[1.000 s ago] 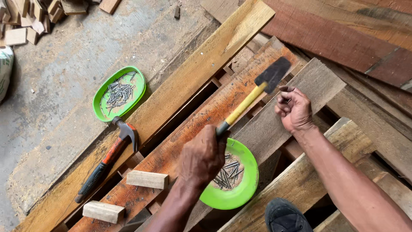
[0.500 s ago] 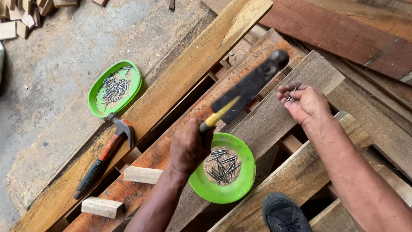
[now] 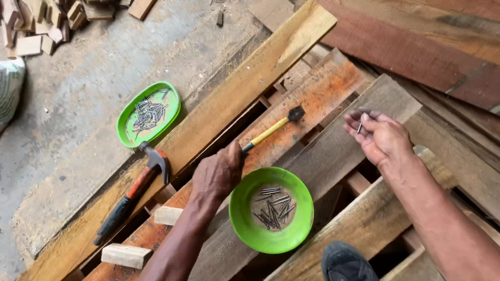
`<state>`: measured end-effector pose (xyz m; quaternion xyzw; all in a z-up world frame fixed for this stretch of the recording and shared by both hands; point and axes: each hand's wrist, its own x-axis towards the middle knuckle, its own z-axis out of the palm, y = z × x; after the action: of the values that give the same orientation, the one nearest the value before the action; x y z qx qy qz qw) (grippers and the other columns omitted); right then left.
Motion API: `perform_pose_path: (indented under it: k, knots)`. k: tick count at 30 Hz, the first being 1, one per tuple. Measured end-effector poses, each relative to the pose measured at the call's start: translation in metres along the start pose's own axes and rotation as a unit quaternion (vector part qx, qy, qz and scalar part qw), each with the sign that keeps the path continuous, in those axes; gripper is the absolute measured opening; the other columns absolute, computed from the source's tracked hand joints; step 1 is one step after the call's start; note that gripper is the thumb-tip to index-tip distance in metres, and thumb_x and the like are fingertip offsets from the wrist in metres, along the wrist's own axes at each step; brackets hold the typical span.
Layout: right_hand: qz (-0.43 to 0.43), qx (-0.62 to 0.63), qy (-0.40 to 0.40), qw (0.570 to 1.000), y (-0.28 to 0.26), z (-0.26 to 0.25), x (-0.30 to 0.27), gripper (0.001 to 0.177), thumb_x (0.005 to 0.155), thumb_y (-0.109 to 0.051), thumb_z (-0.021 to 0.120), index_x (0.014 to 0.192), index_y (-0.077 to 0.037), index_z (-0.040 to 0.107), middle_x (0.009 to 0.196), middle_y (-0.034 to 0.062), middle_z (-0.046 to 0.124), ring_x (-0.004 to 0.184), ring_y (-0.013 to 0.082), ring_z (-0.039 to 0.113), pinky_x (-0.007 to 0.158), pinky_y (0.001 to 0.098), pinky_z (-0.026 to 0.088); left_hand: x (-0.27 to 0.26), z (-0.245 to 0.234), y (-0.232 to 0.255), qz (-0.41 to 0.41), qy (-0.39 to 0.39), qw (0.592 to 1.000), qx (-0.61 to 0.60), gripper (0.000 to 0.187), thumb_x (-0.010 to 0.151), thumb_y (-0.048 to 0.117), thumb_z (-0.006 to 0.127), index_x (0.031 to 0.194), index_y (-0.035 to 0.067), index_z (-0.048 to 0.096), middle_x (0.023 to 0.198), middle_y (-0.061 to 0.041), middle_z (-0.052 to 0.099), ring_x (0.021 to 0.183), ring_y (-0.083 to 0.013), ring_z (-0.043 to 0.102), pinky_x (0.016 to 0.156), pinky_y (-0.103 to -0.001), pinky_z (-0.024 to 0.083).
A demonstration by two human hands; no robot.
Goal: The person repeatedly picks up nails from a green bowl and hammers them into wooden planks arranged on a workbench. They occasionally reposition the planks and the bowl while continuing to drive nails into the wood.
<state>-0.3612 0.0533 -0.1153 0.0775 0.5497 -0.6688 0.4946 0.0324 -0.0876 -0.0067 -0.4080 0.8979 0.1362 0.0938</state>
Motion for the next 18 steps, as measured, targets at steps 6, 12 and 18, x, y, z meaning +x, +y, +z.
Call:
perform_pose_path:
  k: [6, 12, 18]
  knots:
    - [-0.043, -0.066, 0.004, 0.997, 0.019, -0.004, -0.029, 0.014, 0.121, -0.017, 0.063, 0.135, -0.018, 0.065, 0.128, 0.0139, 0.083, 0.115, 0.0297, 0.085, 0.105, 0.0555, 0.072, -0.037, 0.02, 0.043, 0.012, 0.196, 0.977, -0.079, 0.03, 0.111, 0.043, 0.069, 0.104, 0.016, 0.057, 0.074, -0.02, 0.068, 0.069, -0.049, 0.079, 0.059, -0.064, 0.062]
    - [-0.36, -0.424, -0.109, 0.824, 0.042, 0.017, -0.046, 0.011, 0.12, -0.013, 0.066, 0.126, -0.004, 0.067, 0.118, 0.0133, 0.087, 0.108, 0.0254, 0.087, 0.085, 0.0323, 0.071, -0.074, 0.045, 0.071, 0.012, 0.229, 0.932, -0.282, 0.021, 0.113, 0.028, 0.07, 0.102, 0.015, 0.058, 0.075, -0.004, 0.055, 0.061, -0.0226, 0.052, 0.056, -0.043, 0.042]
    - [-0.402, -0.47, -0.129, 0.775, 0.064, -0.01, -0.021, 0.009, 0.111, -0.015, 0.082, 0.117, -0.009, 0.08, 0.111, 0.0048, 0.085, 0.104, 0.0162, 0.081, 0.094, 0.0295, 0.064, -0.109, 0.072, 0.091, -0.126, 0.076, 0.921, -0.36, 0.024, 0.115, 0.04, 0.068, 0.108, 0.02, 0.055, 0.067, -0.004, 0.061, 0.05, -0.0238, 0.056, 0.049, -0.045, 0.045]
